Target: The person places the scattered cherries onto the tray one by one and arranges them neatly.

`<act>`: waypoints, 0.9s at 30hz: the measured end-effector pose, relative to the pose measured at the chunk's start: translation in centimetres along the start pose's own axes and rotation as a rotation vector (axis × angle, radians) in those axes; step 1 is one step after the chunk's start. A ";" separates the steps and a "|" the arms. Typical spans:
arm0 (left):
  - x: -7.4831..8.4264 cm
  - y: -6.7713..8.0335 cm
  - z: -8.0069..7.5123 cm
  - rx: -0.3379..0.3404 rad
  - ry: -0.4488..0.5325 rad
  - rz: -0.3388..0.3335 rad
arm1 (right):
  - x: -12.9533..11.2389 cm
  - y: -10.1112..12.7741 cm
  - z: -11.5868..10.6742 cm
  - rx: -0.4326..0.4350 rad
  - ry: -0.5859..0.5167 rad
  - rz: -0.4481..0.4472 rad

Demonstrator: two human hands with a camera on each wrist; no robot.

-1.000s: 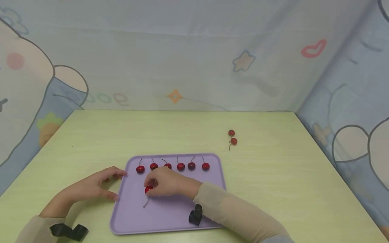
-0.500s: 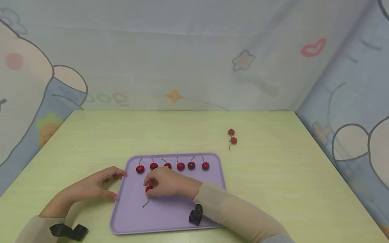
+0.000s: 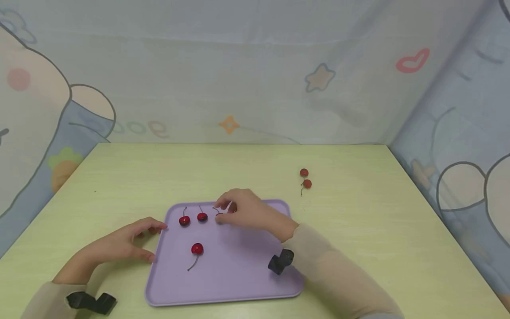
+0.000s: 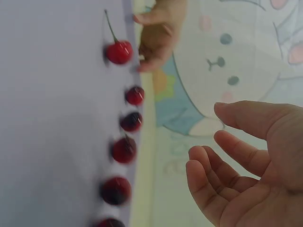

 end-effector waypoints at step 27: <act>-0.1 -0.2 0.0 -0.003 0.010 0.003 | 9.8 5.8 -12.9 0.311 0.078 0.301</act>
Point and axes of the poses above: each hand's wrist, its own y-axis away from the middle knuckle, its own z-axis out of the palm, x = y × z, the point moved 2 cm from there along -y, towards the middle knuckle, and after that the axes turned 2 degrees about y, right-handed, at the moved point
